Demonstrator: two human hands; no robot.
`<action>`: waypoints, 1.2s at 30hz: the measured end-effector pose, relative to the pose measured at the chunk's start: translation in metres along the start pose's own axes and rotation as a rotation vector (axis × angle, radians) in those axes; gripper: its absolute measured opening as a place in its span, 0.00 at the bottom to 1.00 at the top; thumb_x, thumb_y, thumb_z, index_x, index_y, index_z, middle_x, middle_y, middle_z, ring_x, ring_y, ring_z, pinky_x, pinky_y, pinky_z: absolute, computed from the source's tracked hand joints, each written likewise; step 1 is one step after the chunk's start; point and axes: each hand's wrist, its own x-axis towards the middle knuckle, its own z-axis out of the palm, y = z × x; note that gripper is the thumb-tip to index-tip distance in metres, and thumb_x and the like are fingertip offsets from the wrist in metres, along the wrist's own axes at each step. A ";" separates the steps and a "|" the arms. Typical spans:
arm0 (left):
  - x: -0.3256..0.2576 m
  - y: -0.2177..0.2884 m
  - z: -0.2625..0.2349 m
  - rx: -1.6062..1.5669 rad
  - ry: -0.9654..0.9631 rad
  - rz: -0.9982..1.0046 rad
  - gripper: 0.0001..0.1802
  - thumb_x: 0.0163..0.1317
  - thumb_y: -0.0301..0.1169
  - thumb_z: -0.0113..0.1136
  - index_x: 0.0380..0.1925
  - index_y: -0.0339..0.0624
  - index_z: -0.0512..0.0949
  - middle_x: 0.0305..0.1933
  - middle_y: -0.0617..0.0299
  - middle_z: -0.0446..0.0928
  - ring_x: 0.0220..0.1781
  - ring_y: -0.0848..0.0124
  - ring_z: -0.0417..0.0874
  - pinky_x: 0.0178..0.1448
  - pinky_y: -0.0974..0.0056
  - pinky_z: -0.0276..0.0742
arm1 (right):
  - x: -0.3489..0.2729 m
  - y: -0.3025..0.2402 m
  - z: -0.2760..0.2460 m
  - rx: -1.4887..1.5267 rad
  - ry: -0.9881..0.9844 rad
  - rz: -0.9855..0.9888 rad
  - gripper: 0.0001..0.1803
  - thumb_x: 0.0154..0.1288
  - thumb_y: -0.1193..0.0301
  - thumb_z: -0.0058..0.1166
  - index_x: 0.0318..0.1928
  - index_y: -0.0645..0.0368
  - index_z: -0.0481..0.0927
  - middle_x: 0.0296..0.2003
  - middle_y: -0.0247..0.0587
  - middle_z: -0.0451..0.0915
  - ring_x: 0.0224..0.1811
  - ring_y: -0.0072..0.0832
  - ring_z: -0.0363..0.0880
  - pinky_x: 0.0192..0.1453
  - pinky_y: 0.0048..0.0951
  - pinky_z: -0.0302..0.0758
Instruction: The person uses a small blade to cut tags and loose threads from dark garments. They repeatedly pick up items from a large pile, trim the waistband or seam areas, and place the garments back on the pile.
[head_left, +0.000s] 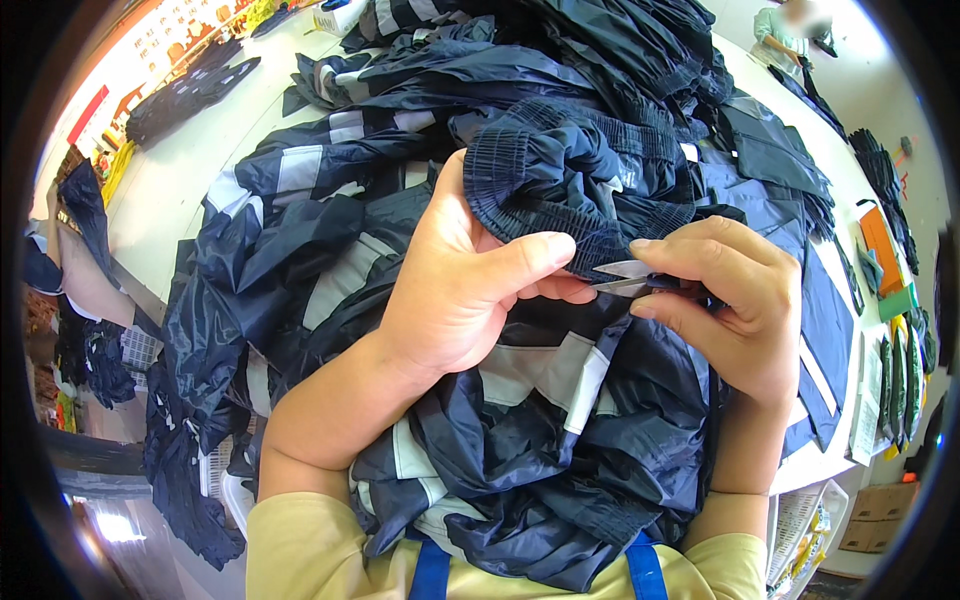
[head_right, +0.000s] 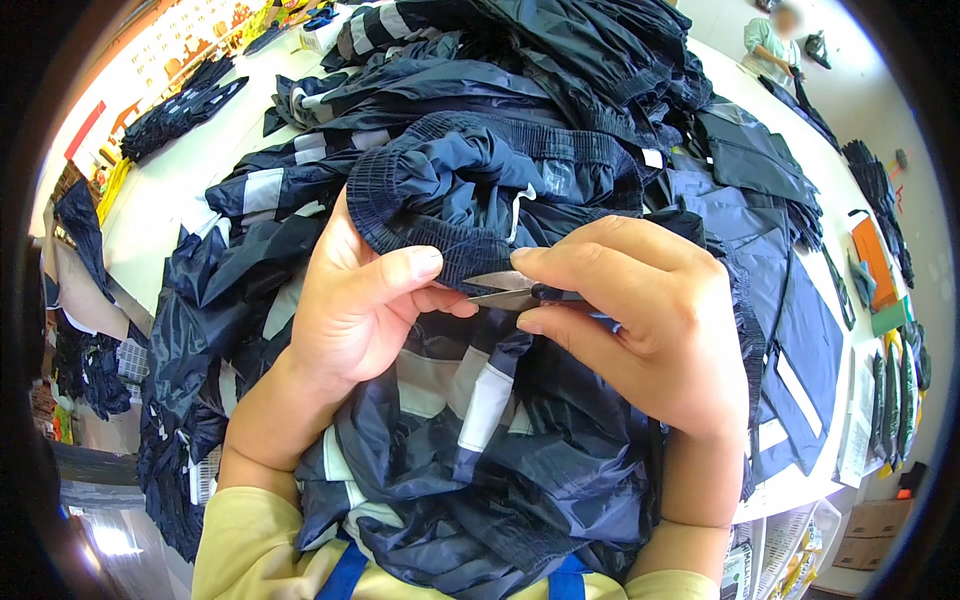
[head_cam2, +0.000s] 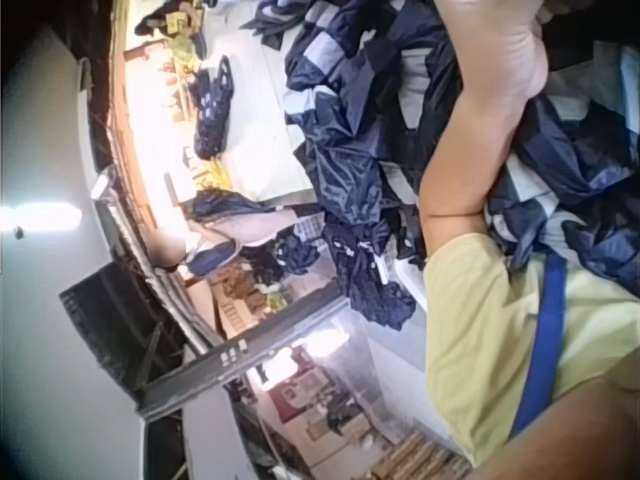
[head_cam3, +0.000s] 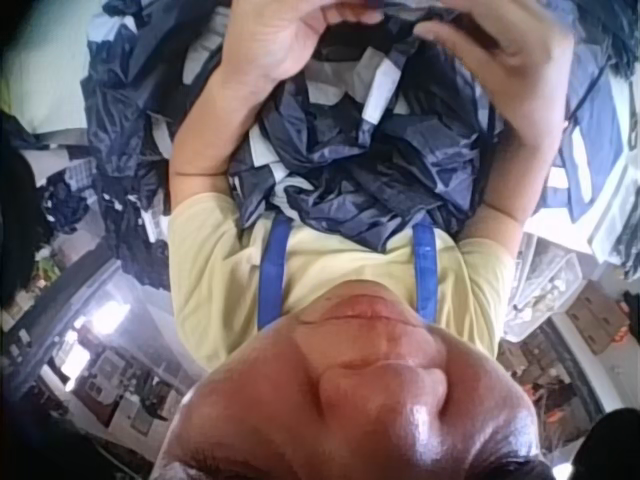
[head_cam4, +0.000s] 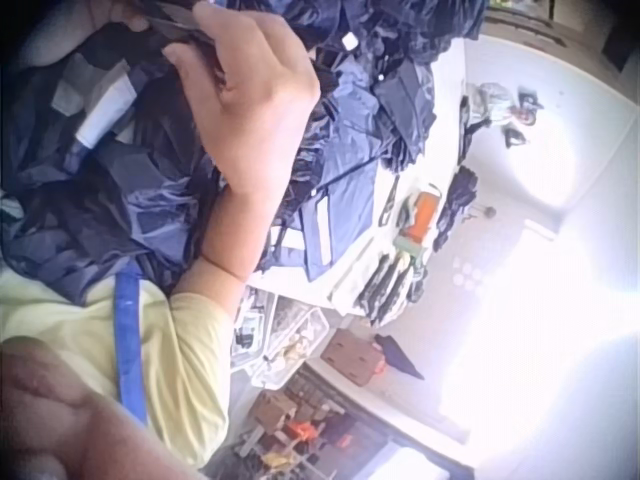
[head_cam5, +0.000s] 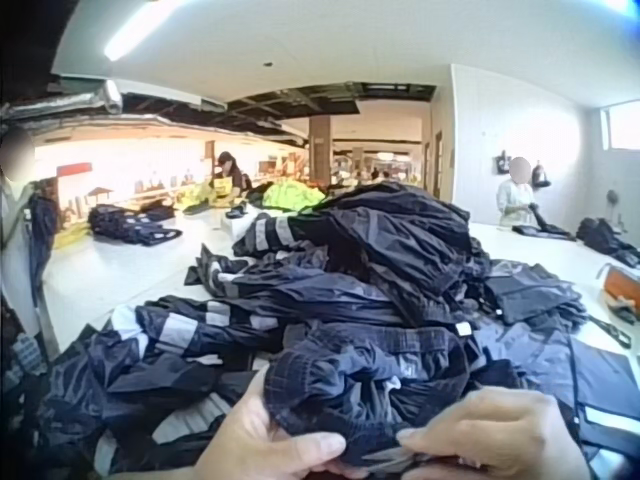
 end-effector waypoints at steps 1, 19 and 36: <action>0.000 0.000 0.000 0.012 0.000 0.008 0.30 0.57 0.19 0.59 0.57 0.43 0.57 0.50 0.55 0.72 0.45 0.64 0.81 0.41 0.58 0.86 | 0.000 -0.001 0.000 -0.011 0.000 0.001 0.16 0.41 0.76 0.67 0.36 0.63 0.82 0.27 0.42 0.80 0.29 0.36 0.79 0.32 0.29 0.75; -0.002 0.001 0.003 0.055 0.027 0.043 0.31 0.56 0.17 0.60 0.56 0.40 0.56 0.50 0.54 0.71 0.47 0.65 0.81 0.42 0.58 0.86 | 0.003 -0.011 -0.003 -0.064 0.031 0.036 0.20 0.37 0.73 0.71 0.36 0.62 0.82 0.27 0.37 0.77 0.26 0.21 0.73 0.26 0.19 0.65; -0.002 0.000 0.001 0.039 0.028 -0.026 0.31 0.57 0.18 0.58 0.57 0.40 0.55 0.51 0.53 0.71 0.47 0.64 0.81 0.43 0.57 0.86 | -0.003 0.020 0.012 0.692 0.201 0.297 0.15 0.63 0.66 0.52 0.45 0.64 0.69 0.31 0.29 0.66 0.30 0.16 0.61 0.36 0.16 0.61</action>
